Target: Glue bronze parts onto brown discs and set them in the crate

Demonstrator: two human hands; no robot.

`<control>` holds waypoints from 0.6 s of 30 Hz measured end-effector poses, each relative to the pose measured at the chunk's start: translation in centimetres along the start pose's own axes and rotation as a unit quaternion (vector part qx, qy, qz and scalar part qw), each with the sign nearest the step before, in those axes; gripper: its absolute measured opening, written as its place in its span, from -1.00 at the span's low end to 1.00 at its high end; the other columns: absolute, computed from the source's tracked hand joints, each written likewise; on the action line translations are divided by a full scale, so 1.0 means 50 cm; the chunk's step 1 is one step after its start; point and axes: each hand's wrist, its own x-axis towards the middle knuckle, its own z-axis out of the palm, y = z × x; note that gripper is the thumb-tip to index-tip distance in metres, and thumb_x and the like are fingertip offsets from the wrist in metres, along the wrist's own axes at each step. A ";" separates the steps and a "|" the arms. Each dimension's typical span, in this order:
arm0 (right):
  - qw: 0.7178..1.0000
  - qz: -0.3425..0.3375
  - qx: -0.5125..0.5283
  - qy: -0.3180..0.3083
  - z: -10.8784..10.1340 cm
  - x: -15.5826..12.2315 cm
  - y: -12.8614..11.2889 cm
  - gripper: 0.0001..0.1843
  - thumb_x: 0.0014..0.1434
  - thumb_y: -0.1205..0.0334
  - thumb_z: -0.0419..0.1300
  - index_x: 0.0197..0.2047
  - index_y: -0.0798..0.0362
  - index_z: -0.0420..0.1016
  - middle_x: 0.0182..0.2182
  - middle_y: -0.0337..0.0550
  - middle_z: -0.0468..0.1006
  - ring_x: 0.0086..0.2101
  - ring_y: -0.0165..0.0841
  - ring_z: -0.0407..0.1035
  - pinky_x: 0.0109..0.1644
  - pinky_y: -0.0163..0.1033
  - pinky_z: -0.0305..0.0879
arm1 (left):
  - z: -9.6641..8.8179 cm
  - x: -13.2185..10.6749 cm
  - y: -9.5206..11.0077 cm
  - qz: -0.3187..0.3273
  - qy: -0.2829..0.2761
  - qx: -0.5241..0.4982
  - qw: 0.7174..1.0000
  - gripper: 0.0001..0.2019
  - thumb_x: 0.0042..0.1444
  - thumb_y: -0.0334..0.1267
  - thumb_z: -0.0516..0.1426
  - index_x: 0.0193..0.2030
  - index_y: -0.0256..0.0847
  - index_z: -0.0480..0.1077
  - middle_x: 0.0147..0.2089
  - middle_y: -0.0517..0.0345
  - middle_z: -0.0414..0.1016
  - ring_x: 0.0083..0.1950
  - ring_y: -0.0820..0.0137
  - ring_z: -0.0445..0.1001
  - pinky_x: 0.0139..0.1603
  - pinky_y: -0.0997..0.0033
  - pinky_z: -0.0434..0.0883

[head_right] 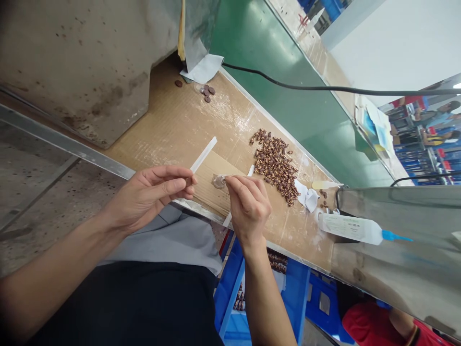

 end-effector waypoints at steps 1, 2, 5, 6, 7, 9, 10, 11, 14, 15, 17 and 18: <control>1.000 0.001 -0.003 0.000 0.000 0.000 0.001 -0.77 0.54 0.36 0.34 0.03 -0.18 0.78 -0.12 -0.19 0.83 -0.11 -0.18 0.67 0.07 0.02 0.64 | 0.000 0.000 0.000 0.000 0.000 -0.002 1.000 -0.77 0.23 -0.24 0.54 0.01 -0.18 0.80 -0.02 -0.02 0.81 -0.12 0.31 0.76 0.05 0.35 0.74; 1.000 0.001 -0.005 -0.001 0.001 0.000 0.001 -0.77 0.54 0.36 0.34 0.03 -0.18 0.78 -0.12 -0.19 0.83 -0.10 -0.17 0.67 0.08 0.03 0.63 | 0.000 0.000 0.000 -0.001 0.000 -0.002 1.000 -0.76 0.23 -0.24 0.54 0.01 -0.18 0.80 -0.02 -0.02 0.81 -0.12 0.31 0.76 0.05 0.35 0.74; 1.000 0.000 -0.011 -0.005 0.002 -0.002 0.003 -0.78 0.54 0.36 0.34 0.03 -0.17 0.78 -0.12 -0.18 0.83 -0.11 -0.18 0.67 0.07 0.02 0.63 | 0.001 -0.004 0.002 -0.010 0.000 -0.003 1.000 -0.78 0.23 -0.26 0.55 -0.01 -0.18 0.80 -0.03 -0.01 0.82 -0.12 0.34 0.77 0.06 0.40 0.73; 1.000 -0.003 -0.014 -0.007 0.003 -0.002 0.003 -0.78 0.54 0.36 0.35 0.02 -0.17 0.78 -0.11 -0.18 0.83 -0.12 -0.19 0.67 0.05 0.01 0.64 | 0.002 -0.005 0.004 -0.014 -0.002 -0.004 1.000 -0.79 0.23 -0.26 0.54 -0.01 -0.17 0.80 -0.02 0.00 0.82 -0.12 0.35 0.77 0.07 0.42 0.73; 1.000 -0.004 -0.015 -0.008 0.002 -0.001 0.003 -0.79 0.54 0.36 0.35 0.01 -0.16 0.78 -0.11 -0.18 0.83 -0.13 -0.19 0.67 0.04 0.01 0.65 | 0.003 -0.006 0.005 -0.020 -0.005 -0.006 1.000 -0.80 0.24 -0.27 0.54 -0.01 -0.17 0.81 -0.02 0.01 0.82 -0.11 0.36 0.78 0.08 0.45 0.72; 1.000 -0.001 -0.009 0.002 -0.004 0.002 0.000 -0.79 0.53 0.36 0.36 0.02 -0.17 0.78 -0.10 -0.19 0.83 -0.13 -0.18 0.68 0.04 0.03 0.67 | 0.008 -0.007 0.006 -0.032 -0.013 -0.019 0.999 -0.81 0.25 -0.28 0.53 -0.01 -0.16 0.81 -0.01 0.04 0.83 -0.10 0.38 0.78 0.08 0.49 0.72; 1.000 0.003 -0.001 0.017 -0.009 0.004 -0.004 -0.78 0.52 0.37 0.37 0.02 -0.17 0.78 -0.10 -0.19 0.83 -0.12 -0.18 0.69 0.04 0.04 0.68 | 0.011 -0.007 0.006 -0.039 -0.018 -0.030 0.999 -0.82 0.25 -0.28 0.53 -0.02 -0.15 0.81 -0.01 0.05 0.83 -0.11 0.38 0.79 0.08 0.50 0.73; 0.999 0.008 0.011 0.036 -0.016 0.007 -0.009 -0.77 0.50 0.38 0.38 0.03 -0.18 0.78 -0.10 -0.20 0.83 -0.10 -0.17 0.70 0.05 0.06 0.68 | 0.014 -0.007 0.005 -0.046 -0.024 -0.041 0.998 -0.82 0.25 -0.29 0.53 -0.02 -0.15 0.81 -0.02 0.06 0.83 -0.11 0.39 0.79 0.07 0.51 0.73; 0.992 0.047 0.067 0.092 -0.041 0.018 -0.037 -0.72 0.45 0.42 0.43 0.04 -0.20 0.80 -0.12 -0.20 0.83 -0.11 -0.15 0.71 0.02 0.08 0.68 | 0.024 -0.005 -0.001 -0.059 -0.045 -0.069 0.995 -0.82 0.27 -0.28 0.52 -0.01 -0.16 0.81 -0.03 0.05 0.83 -0.15 0.41 0.79 0.01 0.54 0.73; 0.988 0.072 0.093 0.103 -0.049 0.021 -0.050 -0.73 0.45 0.41 0.43 0.03 -0.20 0.80 -0.14 -0.20 0.82 -0.12 -0.15 0.71 0.01 0.08 0.68 | 0.027 -0.005 -0.004 -0.063 -0.053 -0.075 0.994 -0.82 0.27 -0.27 0.52 -0.01 -0.17 0.81 -0.04 0.05 0.83 -0.16 0.41 0.79 -0.01 0.55 0.73; 0.973 0.131 0.153 0.109 -0.059 0.023 -0.075 -0.78 0.46 0.37 0.43 0.01 -0.19 0.81 -0.16 -0.20 0.82 -0.13 -0.16 0.72 0.01 0.07 0.70 | 0.033 -0.005 -0.011 -0.071 -0.063 -0.086 0.992 -0.82 0.27 -0.26 0.52 0.00 -0.17 0.81 -0.05 0.04 0.82 -0.17 0.42 0.78 -0.05 0.56 0.73; 0.965 0.159 0.182 0.105 -0.060 0.021 -0.086 -0.81 0.46 0.34 0.44 -0.01 -0.18 0.81 -0.15 -0.19 0.82 -0.12 -0.16 0.72 0.01 0.06 0.71 | 0.036 -0.006 -0.014 -0.078 -0.065 -0.090 0.991 -0.82 0.27 -0.26 0.53 -0.01 -0.17 0.81 -0.05 0.04 0.82 -0.18 0.42 0.77 -0.06 0.56 0.73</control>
